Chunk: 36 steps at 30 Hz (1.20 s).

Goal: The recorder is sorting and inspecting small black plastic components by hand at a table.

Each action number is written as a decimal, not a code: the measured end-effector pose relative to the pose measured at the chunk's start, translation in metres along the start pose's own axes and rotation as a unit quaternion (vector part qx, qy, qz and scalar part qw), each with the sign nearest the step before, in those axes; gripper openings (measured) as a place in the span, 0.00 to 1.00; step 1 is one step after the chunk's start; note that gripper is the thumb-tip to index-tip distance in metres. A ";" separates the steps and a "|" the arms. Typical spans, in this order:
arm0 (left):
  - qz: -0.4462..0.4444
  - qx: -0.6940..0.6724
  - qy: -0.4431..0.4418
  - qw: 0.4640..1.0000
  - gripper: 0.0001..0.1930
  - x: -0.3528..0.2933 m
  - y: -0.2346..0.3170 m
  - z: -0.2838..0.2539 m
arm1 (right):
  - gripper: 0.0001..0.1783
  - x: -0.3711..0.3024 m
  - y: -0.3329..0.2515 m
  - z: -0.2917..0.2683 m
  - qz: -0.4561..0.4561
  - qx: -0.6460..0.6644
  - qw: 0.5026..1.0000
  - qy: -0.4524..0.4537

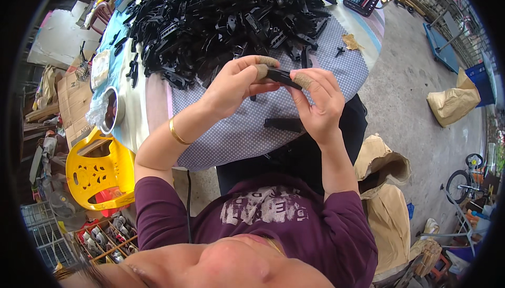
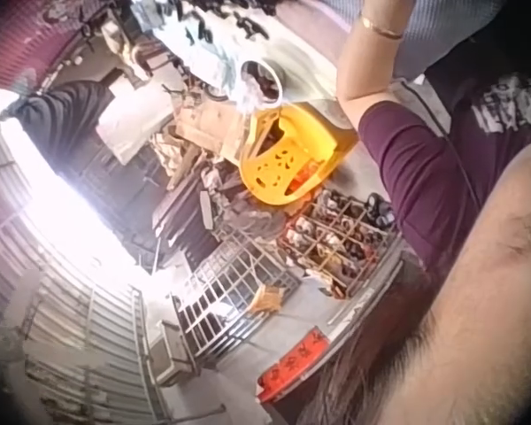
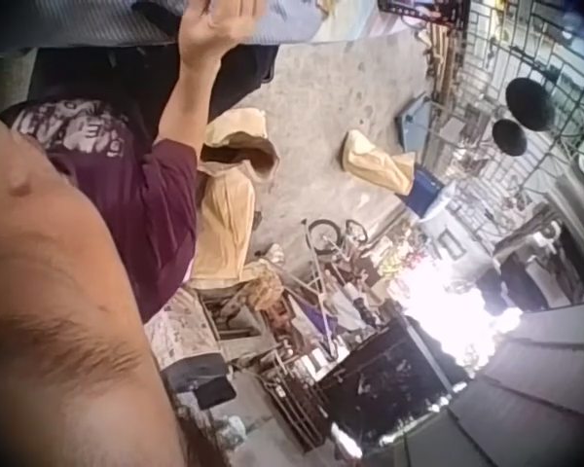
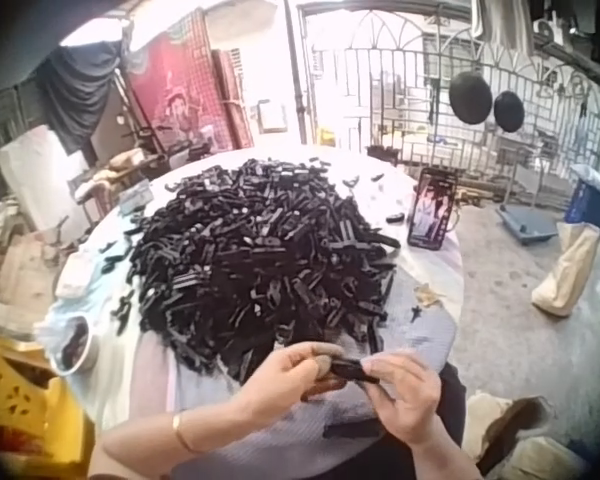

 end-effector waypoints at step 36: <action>0.223 0.505 -0.070 0.831 0.17 -0.016 -0.004 0.028 | 0.23 0.008 0.051 -0.002 0.195 -0.121 0.964 -0.138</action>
Point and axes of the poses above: each hand's wrist, its own x-axis towards the middle knuckle, its own z-axis out of the palm, y = z × x, the point moved 5 cm from there along x, towards the middle knuckle, and after that the axes turned 6 degrees about -z, right-handed, at the moved point
